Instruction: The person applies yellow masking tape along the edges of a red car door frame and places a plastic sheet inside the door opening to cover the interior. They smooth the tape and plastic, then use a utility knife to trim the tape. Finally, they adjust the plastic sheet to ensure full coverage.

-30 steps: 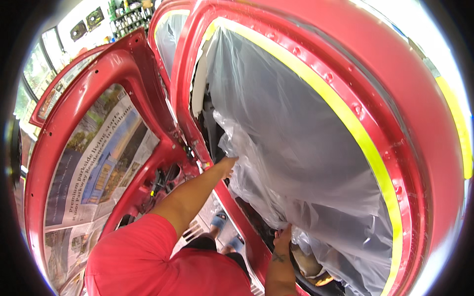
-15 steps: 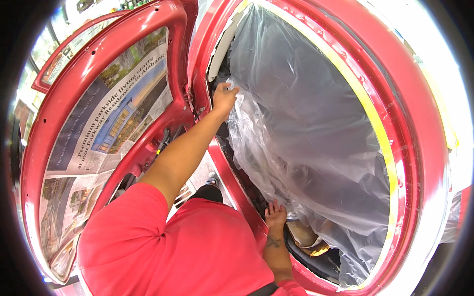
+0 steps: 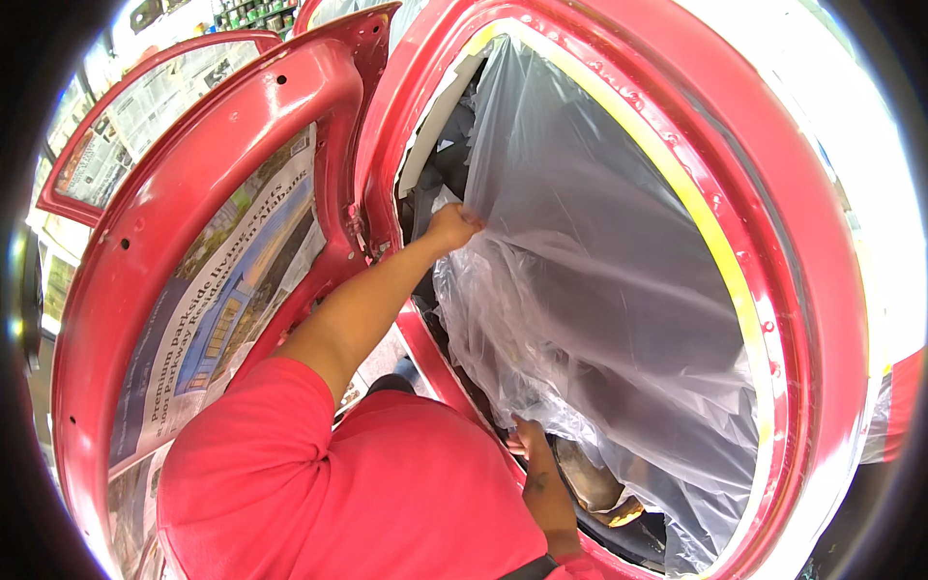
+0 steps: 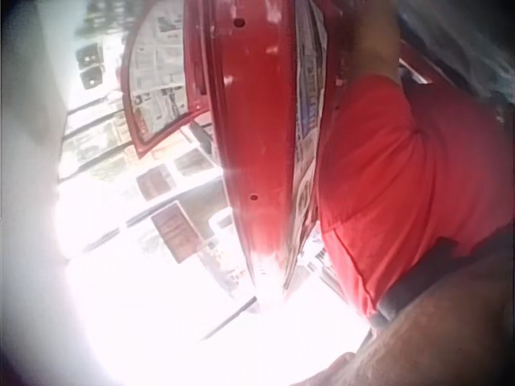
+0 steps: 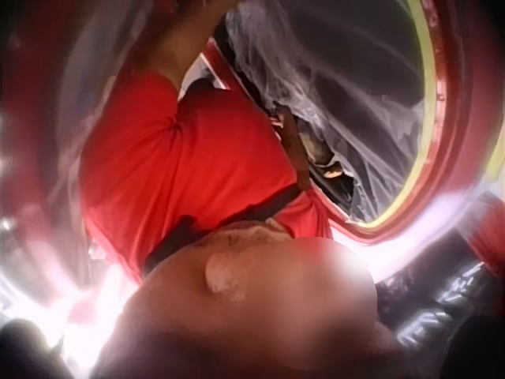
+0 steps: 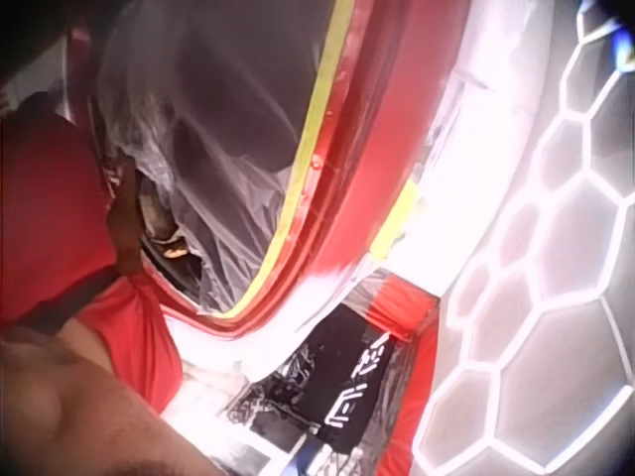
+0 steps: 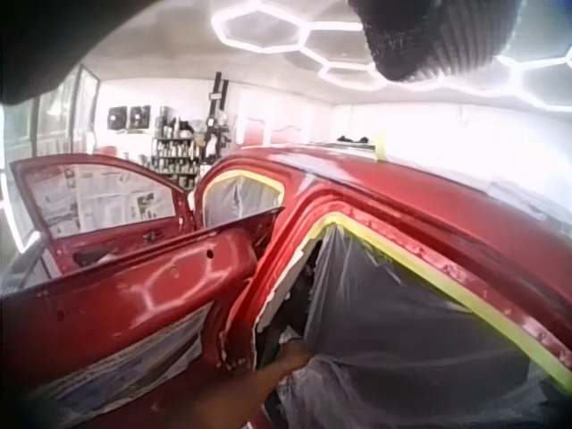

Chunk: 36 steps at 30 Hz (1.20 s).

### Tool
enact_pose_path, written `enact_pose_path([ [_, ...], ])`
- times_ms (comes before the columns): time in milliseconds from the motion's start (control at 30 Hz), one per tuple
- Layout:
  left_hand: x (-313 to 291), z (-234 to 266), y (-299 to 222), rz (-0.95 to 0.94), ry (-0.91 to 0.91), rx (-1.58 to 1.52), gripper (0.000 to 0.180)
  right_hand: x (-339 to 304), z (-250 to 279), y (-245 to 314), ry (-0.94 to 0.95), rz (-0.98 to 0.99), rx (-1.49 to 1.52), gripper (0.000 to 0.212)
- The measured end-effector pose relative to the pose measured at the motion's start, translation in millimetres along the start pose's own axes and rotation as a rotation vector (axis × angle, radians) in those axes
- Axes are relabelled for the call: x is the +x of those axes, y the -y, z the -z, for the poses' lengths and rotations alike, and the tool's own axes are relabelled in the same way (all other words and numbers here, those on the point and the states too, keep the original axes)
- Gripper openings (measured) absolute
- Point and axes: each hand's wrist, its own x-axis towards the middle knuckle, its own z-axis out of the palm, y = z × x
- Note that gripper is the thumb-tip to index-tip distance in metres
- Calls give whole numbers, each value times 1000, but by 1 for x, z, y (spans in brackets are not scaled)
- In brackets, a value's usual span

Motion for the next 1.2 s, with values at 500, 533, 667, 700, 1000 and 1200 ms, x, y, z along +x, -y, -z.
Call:
enact_pose_path([
  [500, -15, -9, 112, 231, 265, 468, 60, -132, -102, 288, -631, 1101, -1439, 75],
  [533, -13, -9, 127, 210, 259, 483, 60, -112, -95, 278, -471, 963, -1484, 76],
  [667, -45, 6, 102, 109, 71, 338, 62, -148, -94, 257, -227, 807, -1772, 61],
  [700, -59, 15, 87, 70, 1, 280, 61, -171, -97, 261, -170, 884, -1687, 57],
  [1000, -22, 39, 30, -508, -202, -392, 36, -413, -127, 410, -199, 2129, -974, 13],
  [1200, -23, 50, -10, -345, -48, -880, 19, -493, -121, 527, -902, 2332, -997, 7],
])
